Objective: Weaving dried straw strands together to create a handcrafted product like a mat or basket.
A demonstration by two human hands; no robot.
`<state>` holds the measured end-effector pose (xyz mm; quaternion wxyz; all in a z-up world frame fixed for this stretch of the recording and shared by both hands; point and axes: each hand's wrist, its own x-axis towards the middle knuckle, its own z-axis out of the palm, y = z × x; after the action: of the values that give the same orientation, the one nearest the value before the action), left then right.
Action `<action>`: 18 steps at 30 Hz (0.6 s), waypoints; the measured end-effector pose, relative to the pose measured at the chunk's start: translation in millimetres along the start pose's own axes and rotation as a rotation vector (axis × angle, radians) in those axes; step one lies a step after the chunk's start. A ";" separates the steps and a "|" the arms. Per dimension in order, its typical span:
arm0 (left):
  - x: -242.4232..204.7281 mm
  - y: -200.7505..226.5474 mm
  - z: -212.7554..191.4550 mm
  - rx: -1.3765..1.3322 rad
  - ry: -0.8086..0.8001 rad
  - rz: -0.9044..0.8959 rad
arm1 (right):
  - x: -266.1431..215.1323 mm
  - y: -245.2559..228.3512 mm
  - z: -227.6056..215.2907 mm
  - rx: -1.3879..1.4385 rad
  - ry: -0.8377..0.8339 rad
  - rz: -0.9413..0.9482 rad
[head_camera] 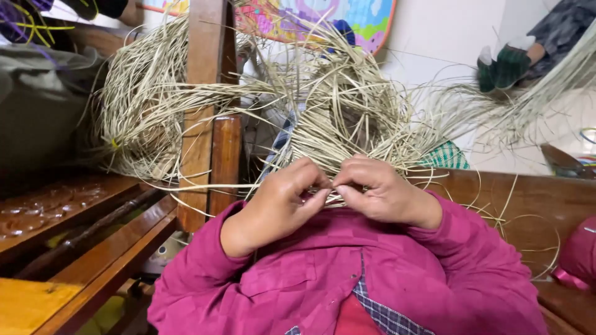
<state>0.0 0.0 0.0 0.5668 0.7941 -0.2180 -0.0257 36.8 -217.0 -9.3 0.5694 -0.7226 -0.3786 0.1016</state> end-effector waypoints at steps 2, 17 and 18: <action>-7.9 -11.4 7.0 0.117 0.014 0.047 | -2.6 3.8 0.3 -0.206 0.038 -0.075; -93.0 -27.7 -64.0 0.275 0.549 -0.217 | -252.6 50.1 -184.4 -1.023 0.515 0.679; -86.6 -23.9 -58.2 0.185 0.445 -0.267 | -270.8 59.1 -192.6 -1.255 0.430 0.808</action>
<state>-53.9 90.5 -19.0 0.5175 0.8503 0.0171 0.0948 -13.9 -544.0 -75.8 0.0333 -0.9956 0.0462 -0.0746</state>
